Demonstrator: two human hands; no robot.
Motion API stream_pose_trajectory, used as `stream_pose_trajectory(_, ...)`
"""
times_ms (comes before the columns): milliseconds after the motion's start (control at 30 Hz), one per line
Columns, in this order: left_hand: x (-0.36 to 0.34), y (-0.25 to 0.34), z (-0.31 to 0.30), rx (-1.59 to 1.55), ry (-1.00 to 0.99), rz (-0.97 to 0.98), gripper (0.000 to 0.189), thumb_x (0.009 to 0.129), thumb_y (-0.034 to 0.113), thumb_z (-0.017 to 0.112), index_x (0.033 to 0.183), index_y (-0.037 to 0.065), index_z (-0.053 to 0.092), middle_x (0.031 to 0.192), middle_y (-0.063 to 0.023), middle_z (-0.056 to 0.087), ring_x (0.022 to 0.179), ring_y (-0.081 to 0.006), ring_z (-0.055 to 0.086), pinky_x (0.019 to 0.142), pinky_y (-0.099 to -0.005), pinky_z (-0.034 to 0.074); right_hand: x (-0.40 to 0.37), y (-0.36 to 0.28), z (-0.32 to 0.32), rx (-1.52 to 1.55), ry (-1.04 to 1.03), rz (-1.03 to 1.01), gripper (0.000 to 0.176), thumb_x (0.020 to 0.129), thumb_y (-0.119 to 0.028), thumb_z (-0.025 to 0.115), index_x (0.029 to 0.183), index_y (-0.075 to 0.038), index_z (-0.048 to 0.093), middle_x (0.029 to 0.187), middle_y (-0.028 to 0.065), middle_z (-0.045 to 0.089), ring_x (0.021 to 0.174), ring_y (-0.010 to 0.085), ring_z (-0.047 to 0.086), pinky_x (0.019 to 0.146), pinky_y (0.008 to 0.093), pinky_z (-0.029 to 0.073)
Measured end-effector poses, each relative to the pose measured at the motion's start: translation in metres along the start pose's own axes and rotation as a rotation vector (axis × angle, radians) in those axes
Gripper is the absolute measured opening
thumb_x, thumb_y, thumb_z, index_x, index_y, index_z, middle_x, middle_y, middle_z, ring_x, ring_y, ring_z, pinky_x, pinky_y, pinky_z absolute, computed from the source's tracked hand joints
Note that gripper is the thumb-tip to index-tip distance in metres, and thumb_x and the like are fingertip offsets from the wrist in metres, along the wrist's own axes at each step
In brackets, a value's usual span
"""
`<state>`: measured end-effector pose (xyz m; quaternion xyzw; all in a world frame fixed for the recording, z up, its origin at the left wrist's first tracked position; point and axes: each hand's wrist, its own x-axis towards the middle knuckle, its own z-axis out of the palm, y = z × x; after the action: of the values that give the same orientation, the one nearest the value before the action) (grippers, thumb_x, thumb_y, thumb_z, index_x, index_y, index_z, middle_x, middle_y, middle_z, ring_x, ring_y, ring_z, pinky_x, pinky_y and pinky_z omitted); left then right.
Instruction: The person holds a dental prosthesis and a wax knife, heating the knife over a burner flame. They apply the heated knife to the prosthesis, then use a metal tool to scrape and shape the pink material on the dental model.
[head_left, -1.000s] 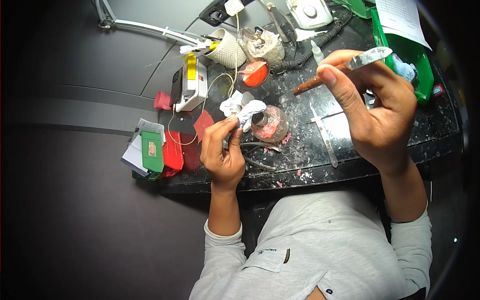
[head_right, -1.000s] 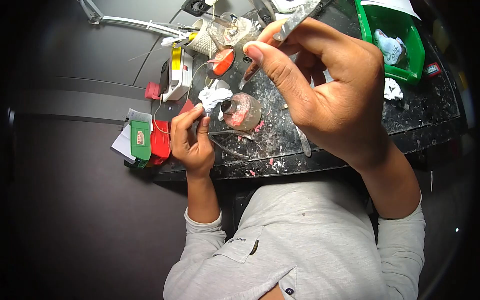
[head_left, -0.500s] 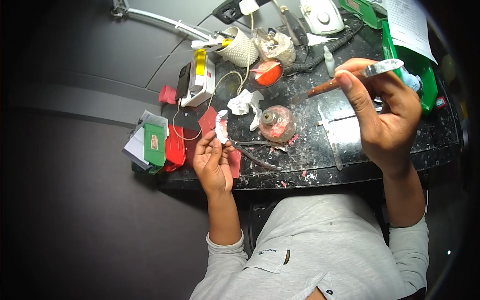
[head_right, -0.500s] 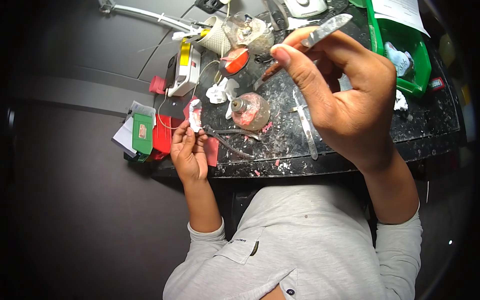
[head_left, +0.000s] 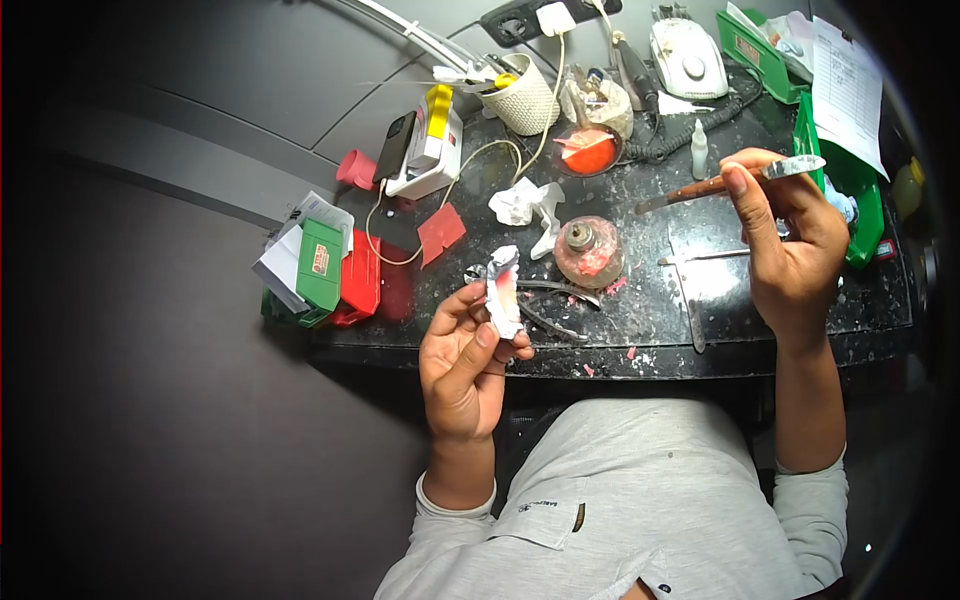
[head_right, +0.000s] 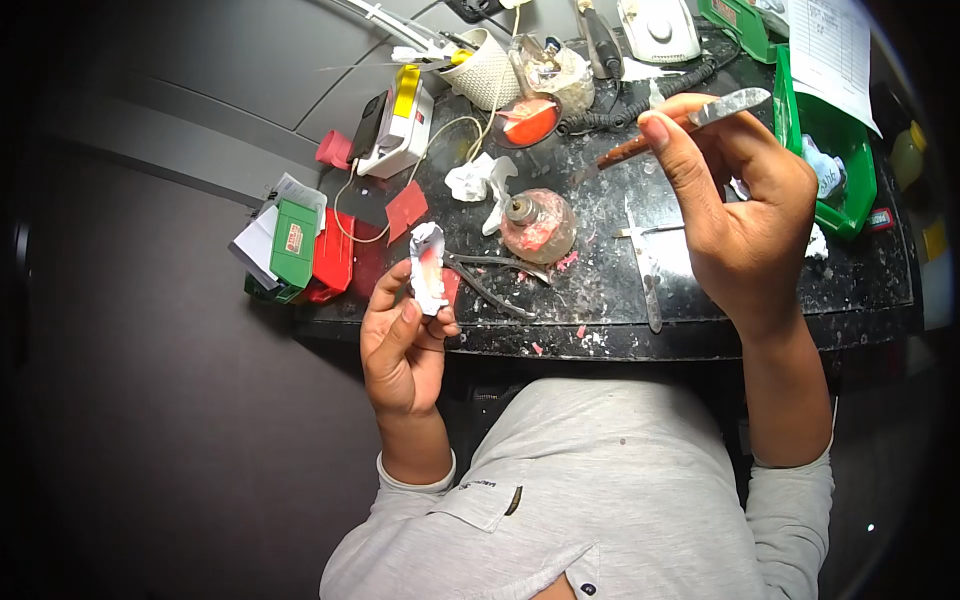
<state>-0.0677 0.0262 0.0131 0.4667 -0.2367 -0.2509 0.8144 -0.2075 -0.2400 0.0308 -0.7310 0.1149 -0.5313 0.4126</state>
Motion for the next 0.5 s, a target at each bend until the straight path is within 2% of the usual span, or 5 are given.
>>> stream_pose_trajectory(333, -0.011, 0.007, 0.009, 0.071, 0.001, 0.052, 0.045, 0.093, 0.004, 0.062, 0.134, -0.002, 0.046, 0.113, -0.0197, 0.062, 0.084, -0.0235, 0.068, 0.070, -0.0352, 0.061, 0.000, 0.000, 0.004, -0.025, -0.017, 0.030, 0.008, 0.094, -0.004, 0.068, 0.096, 0.004, 0.069, 0.080, 0.0032, 0.068, 0.072, 0.0040, 0.060, 0.066, 0.0194, 0.046)
stream_pose_trajectory(400, -0.013, 0.008, 0.010, -0.021, -0.028, 0.048, 0.042, 0.092, -0.002, 0.060, 0.133, -0.005, 0.047, 0.113, -0.0195, 0.060, 0.086, -0.0261, 0.070, 0.073, -0.0407, 0.063, 0.000, 0.001, 0.005, -0.022, -0.021, 0.038, 0.008, 0.094, -0.004, 0.068, 0.096, 0.004, 0.069, 0.079, 0.0030, 0.068, 0.071, 0.0039, 0.060, 0.066, 0.0195, 0.045)
stream_pose_trajectory(500, -0.017, 0.012, 0.013, -0.121, -0.044, -0.003, 0.044, 0.093, 0.000, 0.059, 0.135, -0.004, 0.045, 0.114, -0.0204, 0.060, 0.086, -0.0270, 0.070, 0.073, -0.0417, 0.062, 0.000, 0.001, 0.006, -0.016, -0.011, 0.036, 0.008, 0.094, -0.004, 0.068, 0.096, 0.003, 0.069, 0.079, 0.0023, 0.068, 0.071, 0.0035, 0.059, 0.065, 0.0193, 0.045)
